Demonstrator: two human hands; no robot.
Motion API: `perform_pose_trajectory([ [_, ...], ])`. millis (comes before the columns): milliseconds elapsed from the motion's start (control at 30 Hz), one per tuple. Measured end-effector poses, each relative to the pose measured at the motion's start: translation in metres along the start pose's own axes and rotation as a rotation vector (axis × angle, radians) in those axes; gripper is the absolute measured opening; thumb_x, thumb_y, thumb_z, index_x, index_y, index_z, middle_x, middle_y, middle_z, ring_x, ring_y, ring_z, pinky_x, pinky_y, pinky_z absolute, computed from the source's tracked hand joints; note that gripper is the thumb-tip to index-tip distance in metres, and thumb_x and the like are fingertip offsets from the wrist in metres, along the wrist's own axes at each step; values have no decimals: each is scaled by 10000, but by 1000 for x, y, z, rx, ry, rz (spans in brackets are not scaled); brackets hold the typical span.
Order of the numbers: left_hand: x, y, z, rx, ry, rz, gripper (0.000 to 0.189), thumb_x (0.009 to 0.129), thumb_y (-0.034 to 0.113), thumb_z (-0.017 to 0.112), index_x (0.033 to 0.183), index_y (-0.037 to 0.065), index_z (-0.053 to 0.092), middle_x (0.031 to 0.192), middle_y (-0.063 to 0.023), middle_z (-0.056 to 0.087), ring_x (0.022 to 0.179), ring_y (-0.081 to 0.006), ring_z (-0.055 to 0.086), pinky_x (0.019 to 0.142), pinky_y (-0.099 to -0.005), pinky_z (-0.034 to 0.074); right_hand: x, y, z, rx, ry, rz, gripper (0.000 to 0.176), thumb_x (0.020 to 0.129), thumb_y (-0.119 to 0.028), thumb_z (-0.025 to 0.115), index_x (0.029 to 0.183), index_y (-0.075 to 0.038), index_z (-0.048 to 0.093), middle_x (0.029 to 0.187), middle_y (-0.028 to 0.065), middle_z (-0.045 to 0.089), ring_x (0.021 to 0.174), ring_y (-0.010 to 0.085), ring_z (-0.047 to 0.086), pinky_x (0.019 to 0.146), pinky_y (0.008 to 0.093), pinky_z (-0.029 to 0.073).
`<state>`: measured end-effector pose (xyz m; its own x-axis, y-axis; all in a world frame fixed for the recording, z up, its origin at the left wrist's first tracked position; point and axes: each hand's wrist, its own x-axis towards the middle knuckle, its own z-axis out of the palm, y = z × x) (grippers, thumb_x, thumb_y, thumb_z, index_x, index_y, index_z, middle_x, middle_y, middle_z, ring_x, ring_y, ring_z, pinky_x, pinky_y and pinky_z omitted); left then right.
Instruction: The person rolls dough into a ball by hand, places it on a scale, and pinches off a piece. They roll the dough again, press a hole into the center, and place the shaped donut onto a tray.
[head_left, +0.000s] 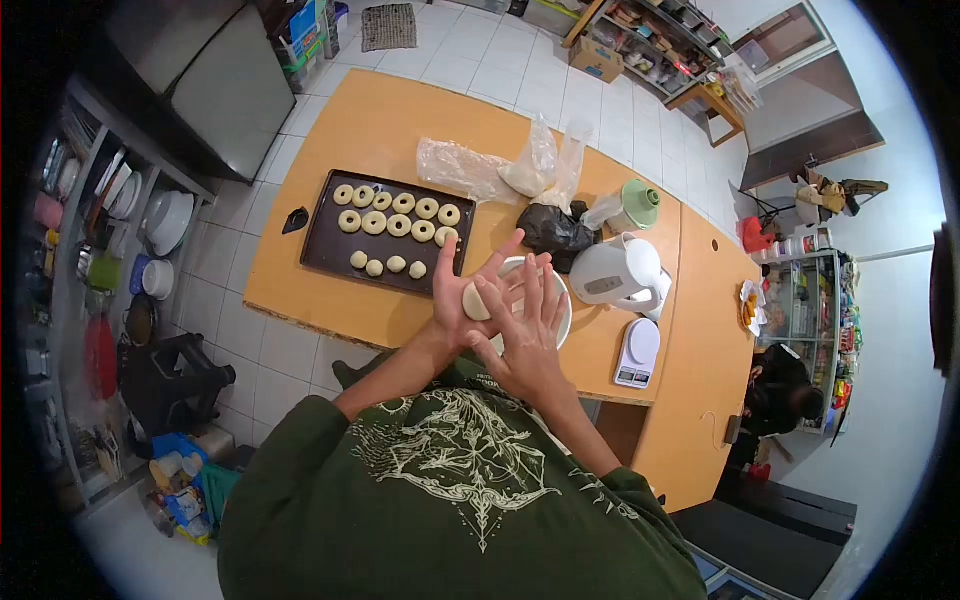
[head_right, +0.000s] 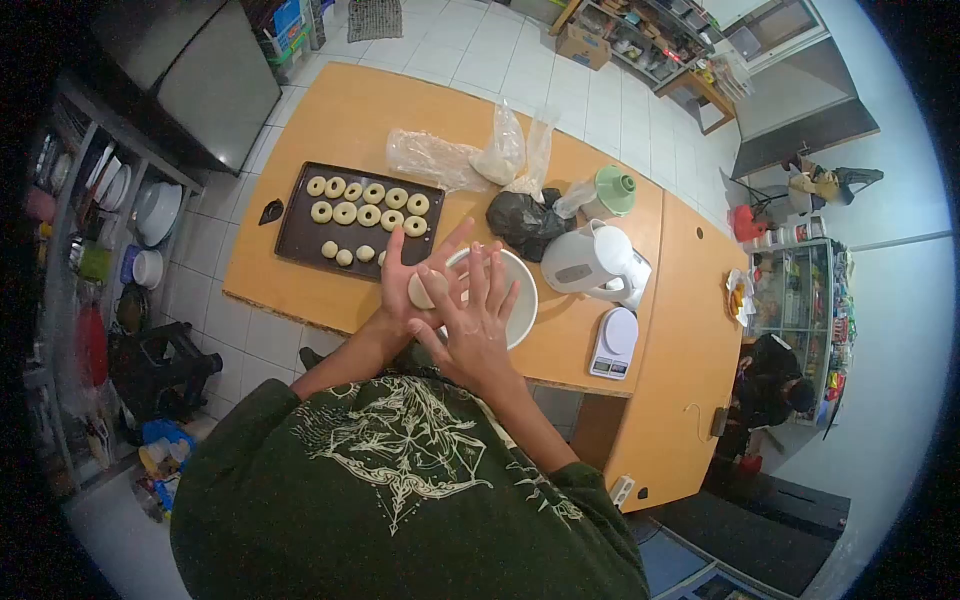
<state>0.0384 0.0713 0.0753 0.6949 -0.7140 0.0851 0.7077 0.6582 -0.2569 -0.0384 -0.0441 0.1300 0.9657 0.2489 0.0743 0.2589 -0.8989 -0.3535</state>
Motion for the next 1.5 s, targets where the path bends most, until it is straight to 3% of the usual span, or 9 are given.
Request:
perform_pose_trajectory([
  [133, 1, -1, 2, 33, -28, 0, 984, 872, 853, 333, 1602, 200, 242, 1634, -241, 211, 1481, -423, 275, 1192, -621, 233, -3, -2, 8, 49, -11, -16, 607, 924, -524, 644, 1484, -333, 509, 1656, 265, 98, 1519, 517, -16, 1118, 746, 10],
  [400, -1, 6, 4, 44, -28, 31, 988, 847, 870, 363, 1600, 239, 250, 1654, -231, 150, 1518, -435, 166, 1200, -626, 199, -7, -1, 2, -45, -11, -50, 612, 925, -532, 641, 1487, -335, 502, 1652, 281, 94, 1516, 528, -8, 1121, 742, 20],
  [667, -1, 13, 2, 78, -60, 70, 985, 843, 882, 335, 1603, 264, 233, 1654, -238, 133, 1522, -458, 126, 1151, -738, 161, -8, 1, 5, -12, 42, 17, 653, 935, -522, 638, 1519, -291, 460, 1641, 294, 117, 1499, 551, 72, 1101, 761, 113],
  [967, -3, 11, 5, 102, -54, 41, 979, 867, 855, 336, 1609, 229, 209, 1650, -238, 156, 1505, -442, 203, 1200, -632, 201, -5, -5, 6, -23, 63, -22, 608, 935, -504, 644, 1489, -297, 504, 1646, 279, 103, 1506, 537, 54, 1106, 764, 83],
  [1167, -2, 8, 5, 87, -86, 23, 985, 865, 843, 367, 1615, 228, 195, 1647, -247, 157, 1507, -444, 200, 1196, -634, 205, -1, -7, 3, 47, 21, 8, 602, 940, -501, 634, 1491, -299, 500, 1645, 282, 106, 1509, 529, 48, 1112, 757, 70],
  [1267, -1, 6, 9, 66, -53, 20, 987, 865, 849, 347, 1615, 226, 194, 1651, -243, 147, 1513, -442, 180, 1199, -634, 196, -1, -9, 4, 65, 45, 6, 608, 936, -476, 649, 1494, -287, 498, 1656, 270, 88, 1521, 510, 31, 1133, 707, 71],
  [1500, 0, 6, 7, 125, -65, 43, 1000, 858, 878, 289, 1616, 233, 190, 1647, -240, 155, 1523, -438, 138, 1194, -661, 166, -2, -11, 2, -26, 16, -72, 593, 933, -558, 611, 1480, -352, 510, 1637, 279, 134, 1496, 541, 68, 1093, 777, 66],
])
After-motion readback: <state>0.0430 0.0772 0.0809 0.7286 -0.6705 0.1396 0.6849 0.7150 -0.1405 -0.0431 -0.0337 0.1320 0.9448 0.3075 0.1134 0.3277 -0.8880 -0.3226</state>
